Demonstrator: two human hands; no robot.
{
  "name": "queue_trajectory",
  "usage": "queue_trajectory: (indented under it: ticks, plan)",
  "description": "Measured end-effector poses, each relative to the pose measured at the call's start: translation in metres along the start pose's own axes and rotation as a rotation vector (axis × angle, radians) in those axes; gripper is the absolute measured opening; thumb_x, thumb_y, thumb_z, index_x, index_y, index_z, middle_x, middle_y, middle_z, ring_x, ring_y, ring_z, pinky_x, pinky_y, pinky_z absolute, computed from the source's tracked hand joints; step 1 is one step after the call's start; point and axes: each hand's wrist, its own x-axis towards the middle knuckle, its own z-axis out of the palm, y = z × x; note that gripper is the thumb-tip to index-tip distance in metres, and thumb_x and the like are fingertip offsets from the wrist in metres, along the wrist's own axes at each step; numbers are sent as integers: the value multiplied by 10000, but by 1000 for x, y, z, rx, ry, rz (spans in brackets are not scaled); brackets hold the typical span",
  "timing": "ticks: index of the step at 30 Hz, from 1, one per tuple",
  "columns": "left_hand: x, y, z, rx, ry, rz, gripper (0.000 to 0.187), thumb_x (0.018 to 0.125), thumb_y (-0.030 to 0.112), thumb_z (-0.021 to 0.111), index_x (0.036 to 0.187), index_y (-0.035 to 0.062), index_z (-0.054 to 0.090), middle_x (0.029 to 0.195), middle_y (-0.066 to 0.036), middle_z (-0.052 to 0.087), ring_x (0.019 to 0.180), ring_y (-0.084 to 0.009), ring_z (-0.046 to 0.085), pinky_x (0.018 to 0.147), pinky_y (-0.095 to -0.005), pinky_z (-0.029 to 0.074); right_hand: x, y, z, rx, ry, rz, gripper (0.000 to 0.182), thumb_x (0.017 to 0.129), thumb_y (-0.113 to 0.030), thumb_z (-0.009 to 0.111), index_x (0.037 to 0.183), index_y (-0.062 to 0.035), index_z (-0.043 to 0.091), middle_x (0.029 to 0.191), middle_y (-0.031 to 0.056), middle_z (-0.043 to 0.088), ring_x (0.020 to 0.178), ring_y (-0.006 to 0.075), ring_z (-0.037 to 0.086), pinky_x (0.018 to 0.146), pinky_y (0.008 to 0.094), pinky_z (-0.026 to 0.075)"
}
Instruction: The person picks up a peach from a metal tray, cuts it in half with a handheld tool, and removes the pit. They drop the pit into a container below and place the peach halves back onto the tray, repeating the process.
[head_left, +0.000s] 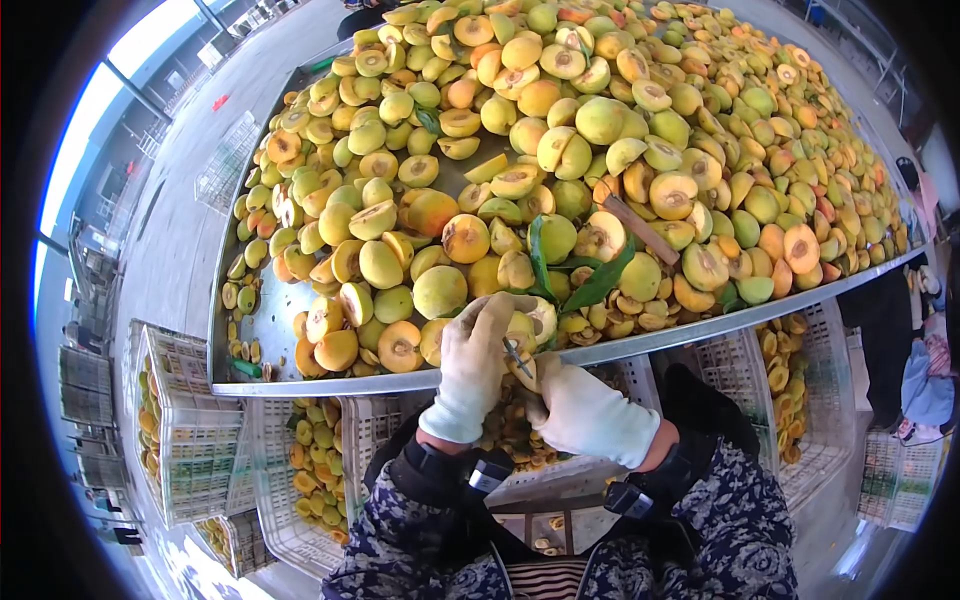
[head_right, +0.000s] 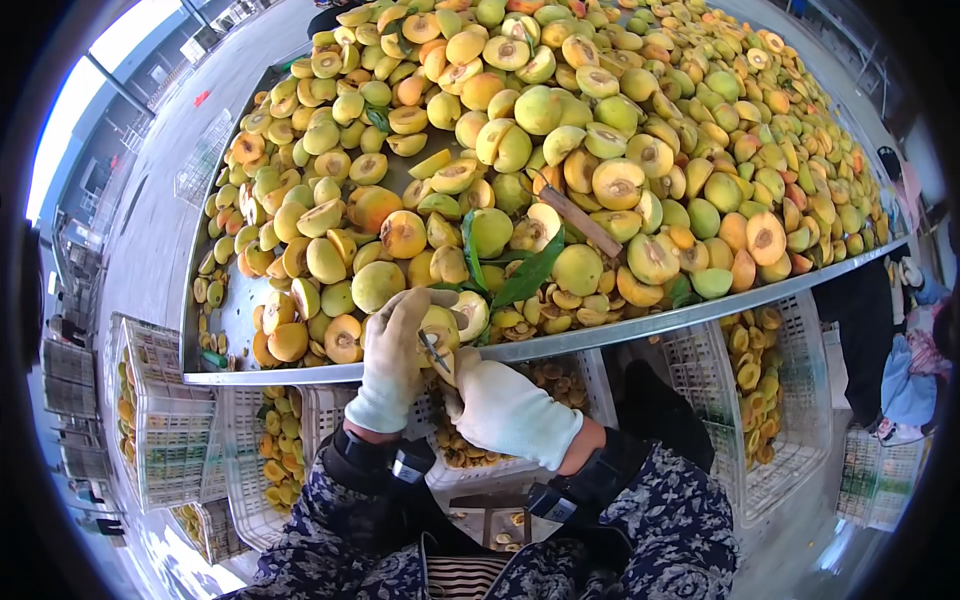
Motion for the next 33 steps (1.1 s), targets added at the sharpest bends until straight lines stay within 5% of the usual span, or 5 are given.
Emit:
queue_trajectory:
  ticks: [8, 15, 21, 25, 33]
  plan:
    - [-4, 29, 15, -572, 41, -208, 461, 1012, 372, 445, 1161, -32, 609, 966, -129, 685, 839, -149, 635, 786, -272, 527, -1, -1, -2, 357, 37, -137, 309, 929, -169, 573, 1156, 27, 498, 965, 257, 630, 906, 446, 610, 786, 467, 492]
    - [-5, 18, 3, -704, -158, -156, 540, 989, 248, 504, 1422, -27, 335, 1321, -154, 495, 1171, -198, 504, 1018, -320, 415, -3, -17, -32, 928, -246, 279, 157, 993, -174, 490, 1014, -18, 486, 625, 6, 481, 436, 90, 434, 404, 262, 393]
    - [-12, 17, -9, -185, -303, 39, 573, 965, 60, 477, 1470, -54, 231, 1385, -141, 420, 1260, -180, 422, 1067, -313, 355, -7, 6, -23, 131, 173, -232, 187, 937, -152, 559, 1025, 9, 521, 709, 213, 617, 584, 354, 623, 531, 409, 492]
    - [-16, 10, 0, -109, -245, 118, 554, 956, 41, 447, 1462, -60, 244, 1389, -167, 421, 1264, -204, 430, 1075, -326, 346, -14, -3, -31, -80, 56, 57, 240, 908, -149, 584, 1071, 18, 528, 821, 302, 612, 791, 433, 621, 647, 459, 497]
    - [-31, 27, -1, -37, -142, 178, 519, 934, 7, 366, 1440, -78, 286, 1347, -165, 451, 1182, -181, 492, 1011, -298, 402, -20, -14, -48, 1068, -337, 249, 442, 950, -445, 585, 1046, -21, 506, 645, -3, 491, 476, 89, 472, 413, 236, 375]
